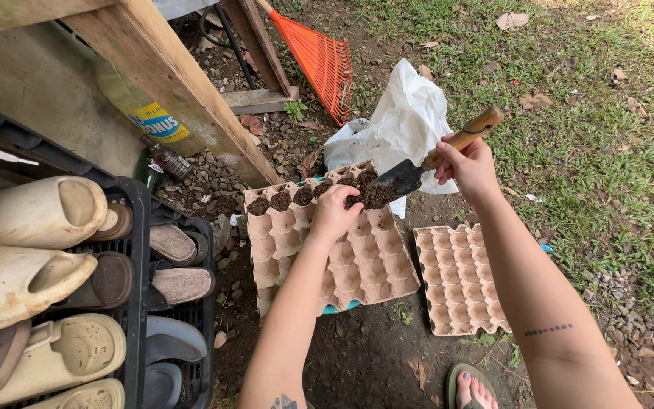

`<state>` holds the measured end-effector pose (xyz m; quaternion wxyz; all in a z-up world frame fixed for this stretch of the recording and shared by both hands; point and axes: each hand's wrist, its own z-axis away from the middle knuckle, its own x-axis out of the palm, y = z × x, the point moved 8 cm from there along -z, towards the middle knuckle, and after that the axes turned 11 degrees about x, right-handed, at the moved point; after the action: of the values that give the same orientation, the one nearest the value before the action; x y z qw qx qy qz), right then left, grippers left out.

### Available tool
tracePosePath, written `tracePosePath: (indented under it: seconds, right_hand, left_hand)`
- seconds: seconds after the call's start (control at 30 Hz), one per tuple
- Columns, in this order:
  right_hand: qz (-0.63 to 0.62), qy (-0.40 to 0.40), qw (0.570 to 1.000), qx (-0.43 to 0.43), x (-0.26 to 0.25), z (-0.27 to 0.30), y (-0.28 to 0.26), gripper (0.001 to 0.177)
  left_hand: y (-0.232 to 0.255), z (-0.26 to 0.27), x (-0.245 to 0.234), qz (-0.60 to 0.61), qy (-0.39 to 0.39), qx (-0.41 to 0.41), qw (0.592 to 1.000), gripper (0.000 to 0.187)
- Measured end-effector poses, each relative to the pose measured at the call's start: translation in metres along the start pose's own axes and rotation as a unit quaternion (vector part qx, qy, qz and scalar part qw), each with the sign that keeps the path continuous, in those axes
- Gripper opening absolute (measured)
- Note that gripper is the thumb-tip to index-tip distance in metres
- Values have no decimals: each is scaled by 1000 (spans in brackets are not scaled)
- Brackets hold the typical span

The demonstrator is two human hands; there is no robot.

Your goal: The person fills an egg carton with soil using a small trowel, places seeds into the soil by hand, and then marks the carton using a pen.

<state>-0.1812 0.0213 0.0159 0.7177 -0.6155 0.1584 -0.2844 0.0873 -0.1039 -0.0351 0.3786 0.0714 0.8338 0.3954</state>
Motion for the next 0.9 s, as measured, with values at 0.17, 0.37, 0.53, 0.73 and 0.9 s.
tracePosePath:
  seconds: [0.17, 0.37, 0.53, 0.73, 0.9]
  right_hand:
    - [-7, 0, 1000, 9, -3, -3, -1, 28]
    - [15, 2, 1000, -10, -8, -4, -7, 26]
    - [-1, 5, 1000, -19, -15, -5, -7, 24]
    - [-23, -4, 1000, -14, -15, -6, -5, 24]
    - [-27, -15, 1000, -5, 5, -6, -3, 26]
  left_hand:
    - [-12, 0, 3, -3, 13, -17, 1000, 27]
    - [-19, -3, 2, 24, -3, -64, 998, 27]
    - [-24, -1, -1, 8, -21, -68, 997, 29]
    - [7, -11, -22, 96, 4, -21, 995, 41]
    - [46, -7, -44, 37, -42, 101, 993, 61]
